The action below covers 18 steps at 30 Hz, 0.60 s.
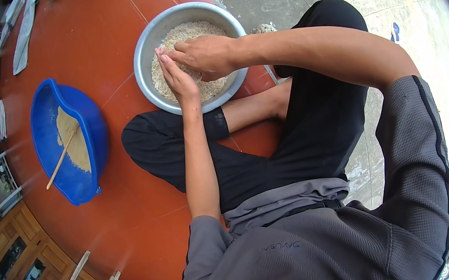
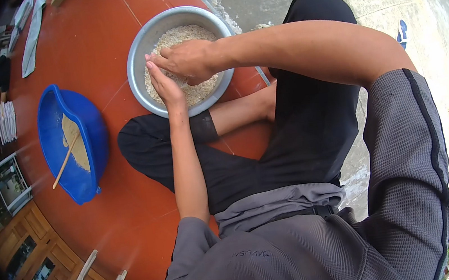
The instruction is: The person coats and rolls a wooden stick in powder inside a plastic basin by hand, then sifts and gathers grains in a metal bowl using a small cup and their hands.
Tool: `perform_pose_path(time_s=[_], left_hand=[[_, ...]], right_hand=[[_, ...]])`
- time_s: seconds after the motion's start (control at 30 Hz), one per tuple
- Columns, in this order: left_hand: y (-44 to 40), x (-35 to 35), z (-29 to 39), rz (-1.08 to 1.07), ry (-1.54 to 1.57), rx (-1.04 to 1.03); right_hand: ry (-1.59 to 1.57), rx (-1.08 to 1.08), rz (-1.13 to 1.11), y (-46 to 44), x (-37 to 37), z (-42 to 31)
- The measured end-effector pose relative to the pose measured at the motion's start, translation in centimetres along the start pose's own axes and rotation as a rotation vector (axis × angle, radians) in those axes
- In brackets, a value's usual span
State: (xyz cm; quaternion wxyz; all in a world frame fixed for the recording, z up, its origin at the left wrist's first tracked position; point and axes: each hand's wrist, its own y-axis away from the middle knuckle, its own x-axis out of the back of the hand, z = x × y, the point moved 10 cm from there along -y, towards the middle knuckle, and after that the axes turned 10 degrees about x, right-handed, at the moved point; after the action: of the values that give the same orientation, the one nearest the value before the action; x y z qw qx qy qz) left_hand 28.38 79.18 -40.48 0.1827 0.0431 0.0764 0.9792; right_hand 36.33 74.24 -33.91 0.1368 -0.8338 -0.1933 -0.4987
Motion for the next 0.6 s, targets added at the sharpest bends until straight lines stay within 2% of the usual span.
perform_pose_path(time_s=[0.13, 0.43, 0.53, 0.6], left_hand=[[-0.3, 0.0, -0.5, -0.05, 0.034, 0.047], [-0.1, -0.3, -1.7, -0.095, 0.398, 0.219], [0.3, -1.1, -3.0, -0.176, 0.697, 0.374], [0.0, -1.4, -2.8, -0.27, 0.81, 0.389]], right_hand=[[-0.011, 0.03, 0.031, -0.1, 0.4, -0.3], [-0.02, 0.117, 0.117, -0.6, 1.3, -1.3], [0.012, 0.132, 0.066, -1.0, 1.2, -1.8], [0.043, 0.162, 0.068, -1.3, 1.7, -2.2]])
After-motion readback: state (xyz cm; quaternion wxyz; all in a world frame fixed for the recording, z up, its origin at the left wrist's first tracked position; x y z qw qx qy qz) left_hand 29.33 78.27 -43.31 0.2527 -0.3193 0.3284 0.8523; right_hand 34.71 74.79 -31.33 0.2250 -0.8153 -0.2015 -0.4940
